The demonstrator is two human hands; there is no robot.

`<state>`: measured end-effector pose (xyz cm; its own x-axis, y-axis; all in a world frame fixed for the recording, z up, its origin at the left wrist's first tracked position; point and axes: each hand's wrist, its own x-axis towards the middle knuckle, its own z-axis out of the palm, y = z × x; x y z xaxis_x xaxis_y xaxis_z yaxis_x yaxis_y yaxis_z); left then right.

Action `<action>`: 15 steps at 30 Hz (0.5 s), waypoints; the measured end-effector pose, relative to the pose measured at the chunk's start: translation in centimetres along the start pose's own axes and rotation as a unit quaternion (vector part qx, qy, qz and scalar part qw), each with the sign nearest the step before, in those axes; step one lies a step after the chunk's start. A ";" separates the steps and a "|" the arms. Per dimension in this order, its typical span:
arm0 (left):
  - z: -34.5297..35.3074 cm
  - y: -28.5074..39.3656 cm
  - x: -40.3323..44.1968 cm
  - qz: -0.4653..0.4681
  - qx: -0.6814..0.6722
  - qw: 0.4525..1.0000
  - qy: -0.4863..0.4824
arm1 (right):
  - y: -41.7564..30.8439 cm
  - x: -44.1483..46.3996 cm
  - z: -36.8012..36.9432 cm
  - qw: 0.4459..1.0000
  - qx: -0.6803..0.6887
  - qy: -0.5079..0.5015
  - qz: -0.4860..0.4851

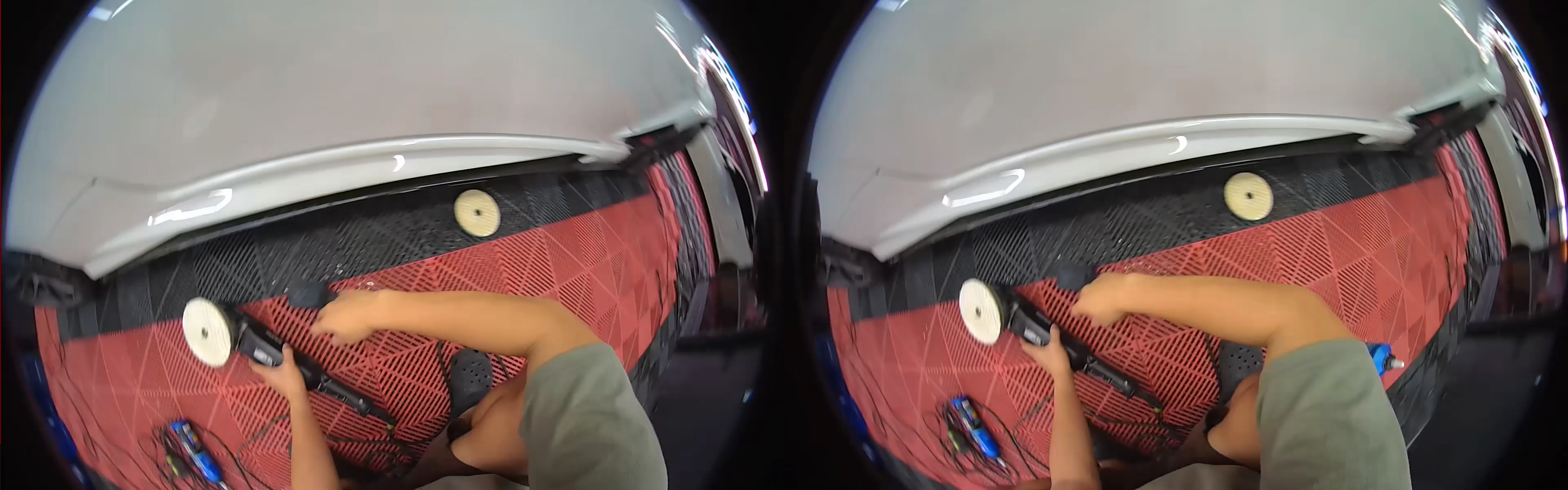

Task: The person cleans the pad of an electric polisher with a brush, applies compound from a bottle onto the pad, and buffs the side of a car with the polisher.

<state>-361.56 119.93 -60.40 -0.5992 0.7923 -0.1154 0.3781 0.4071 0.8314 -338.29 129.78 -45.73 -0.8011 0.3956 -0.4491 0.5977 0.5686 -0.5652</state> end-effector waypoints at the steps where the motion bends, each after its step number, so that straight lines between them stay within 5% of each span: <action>1: 0.1 -0.4 0.2 0.000 0.011 1.000 -0.007 | -1.1 -1.8 -1.7 0.999 -0.019 0.023 -0.010; 5: -0.4 -1.8 2.2 -0.031 0.032 0.998 -0.048 | 0.0 -14.4 -3.2 0.972 -0.100 0.208 0.038; 8: -1.3 -1.4 2.3 -0.017 0.019 0.996 -0.084 | 2.9 -28.8 -0.9 0.943 -0.069 0.230 0.231; 9: -1.9 -0.6 2.1 -0.038 0.001 0.994 -0.100 | 3.1 -33.3 0.1 0.896 0.020 0.256 0.363; 10: -2.3 0.0 2.0 -0.046 -0.006 0.993 -0.105 | 3.6 -38.0 2.3 0.833 0.100 0.376 0.394; 11: -2.7 0.1 1.9 -0.043 -0.004 0.993 -0.113 | 3.5 -41.8 4.6 0.764 0.069 0.441 0.465; 13: -3.5 -0.1 1.6 -0.065 -0.050 0.986 -0.145 | 1.2 -47.3 7.4 0.693 0.044 0.362 0.623; 15: -3.6 0.0 1.0 -0.063 -0.016 0.985 -0.161 | 0.9 -50.6 12.3 0.677 0.118 0.268 0.675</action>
<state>-364.74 119.08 -58.59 -0.3832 0.8418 -0.3802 0.2897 0.5003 0.8159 -296.83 101.37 -31.97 0.6225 0.6805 -0.3866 0.7345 -0.6785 -0.0116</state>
